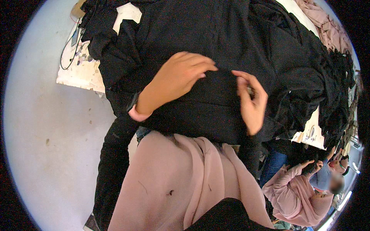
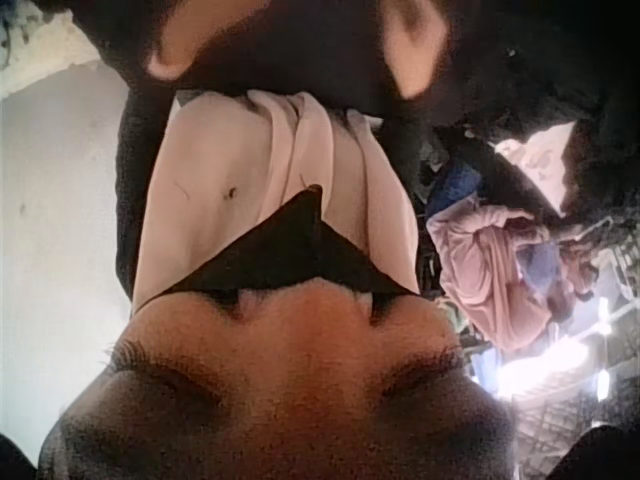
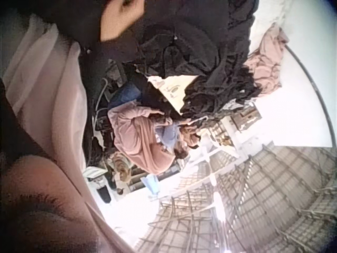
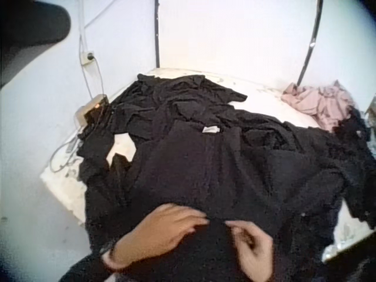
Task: The person uses small scissors to trim loose threads and excess fabric from black garments laid on a table. The person repeatedly lifts, turns, and repositions the garments to access different areas while cutting.
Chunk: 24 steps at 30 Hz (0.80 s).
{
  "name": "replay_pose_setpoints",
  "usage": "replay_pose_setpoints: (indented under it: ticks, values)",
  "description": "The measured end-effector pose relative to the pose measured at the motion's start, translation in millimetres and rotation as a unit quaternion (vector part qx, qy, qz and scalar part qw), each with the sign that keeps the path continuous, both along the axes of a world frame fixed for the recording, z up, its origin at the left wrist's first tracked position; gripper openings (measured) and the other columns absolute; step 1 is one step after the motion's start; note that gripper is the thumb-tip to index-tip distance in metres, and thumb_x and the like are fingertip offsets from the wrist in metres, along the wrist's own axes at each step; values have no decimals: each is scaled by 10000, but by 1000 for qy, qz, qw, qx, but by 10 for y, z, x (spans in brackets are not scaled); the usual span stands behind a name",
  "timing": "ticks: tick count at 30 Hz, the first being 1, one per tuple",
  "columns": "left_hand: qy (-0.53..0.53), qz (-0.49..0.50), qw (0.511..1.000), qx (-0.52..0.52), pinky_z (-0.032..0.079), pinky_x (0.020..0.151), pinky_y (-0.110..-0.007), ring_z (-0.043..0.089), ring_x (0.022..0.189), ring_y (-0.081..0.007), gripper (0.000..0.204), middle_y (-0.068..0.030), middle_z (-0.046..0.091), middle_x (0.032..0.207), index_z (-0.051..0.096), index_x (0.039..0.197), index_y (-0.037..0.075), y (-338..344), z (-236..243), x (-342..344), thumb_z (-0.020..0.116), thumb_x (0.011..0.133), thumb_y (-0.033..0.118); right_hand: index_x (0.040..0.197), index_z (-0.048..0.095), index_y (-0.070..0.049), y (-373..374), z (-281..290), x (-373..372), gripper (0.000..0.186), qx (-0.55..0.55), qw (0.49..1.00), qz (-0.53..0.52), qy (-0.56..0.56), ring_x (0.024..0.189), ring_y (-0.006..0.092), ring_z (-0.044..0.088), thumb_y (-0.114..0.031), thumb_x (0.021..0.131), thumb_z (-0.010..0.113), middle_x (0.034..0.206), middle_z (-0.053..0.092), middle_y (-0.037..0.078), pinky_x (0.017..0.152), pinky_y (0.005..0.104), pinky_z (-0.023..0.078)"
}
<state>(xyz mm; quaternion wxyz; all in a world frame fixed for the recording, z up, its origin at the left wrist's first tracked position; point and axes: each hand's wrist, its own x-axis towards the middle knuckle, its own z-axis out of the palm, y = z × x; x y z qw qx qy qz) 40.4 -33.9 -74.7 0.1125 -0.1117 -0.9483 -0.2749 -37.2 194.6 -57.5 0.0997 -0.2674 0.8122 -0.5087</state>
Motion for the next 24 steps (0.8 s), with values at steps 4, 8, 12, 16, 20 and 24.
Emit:
replay_pose_setpoints:
  ticks: [4,8,12,16,20,24]
  values:
    - [43,-81,989,-115,279,1142,-509,473,1349,-232,397,-12,610,1258,634,1219,159,-106,-235,-215,688,869,339,987,671,-19,-265,-383,-7,105,-50,989,-76,-117,684,19,472,-66,904,717,730,561,-57,618,197,375]
    - [57,-31,992,-112,292,1095,-467,519,1249,-200,357,16,605,1150,660,1071,201,-240,-320,-154,712,814,443,953,664,-24,-119,-541,-25,84,-102,982,-74,-144,716,16,520,-81,919,716,797,636,-42,645,192,402]
    - [122,-21,981,-146,327,994,-430,544,1179,-149,216,73,626,1039,682,915,247,-246,-355,-21,748,766,390,949,662,-24,-53,-572,-18,76,-103,982,-65,-146,718,19,523,-80,927,708,828,660,-34,649,195,406]
    - [182,-53,970,-150,330,938,-405,569,1132,-121,77,87,625,986,682,869,267,-242,-376,95,670,799,240,947,659,-23,-102,-586,15,87,-83,984,-76,-141,719,18,521,-79,918,720,827,661,-32,647,190,403]
    - [182,-68,968,-161,327,922,-376,581,1113,-109,157,89,633,996,702,927,282,-254,-387,131,635,807,208,983,650,-23,-131,-587,39,140,-98,980,-83,-149,722,24,517,-91,900,740,841,649,-31,646,192,397]
    - [233,-49,960,-151,332,927,-341,572,1105,-80,135,105,616,985,688,913,278,-245,-389,134,654,810,198,1040,639,-37,-155,-515,33,227,-43,990,-67,-119,746,47,519,-100,863,766,834,597,-36,669,211,421]
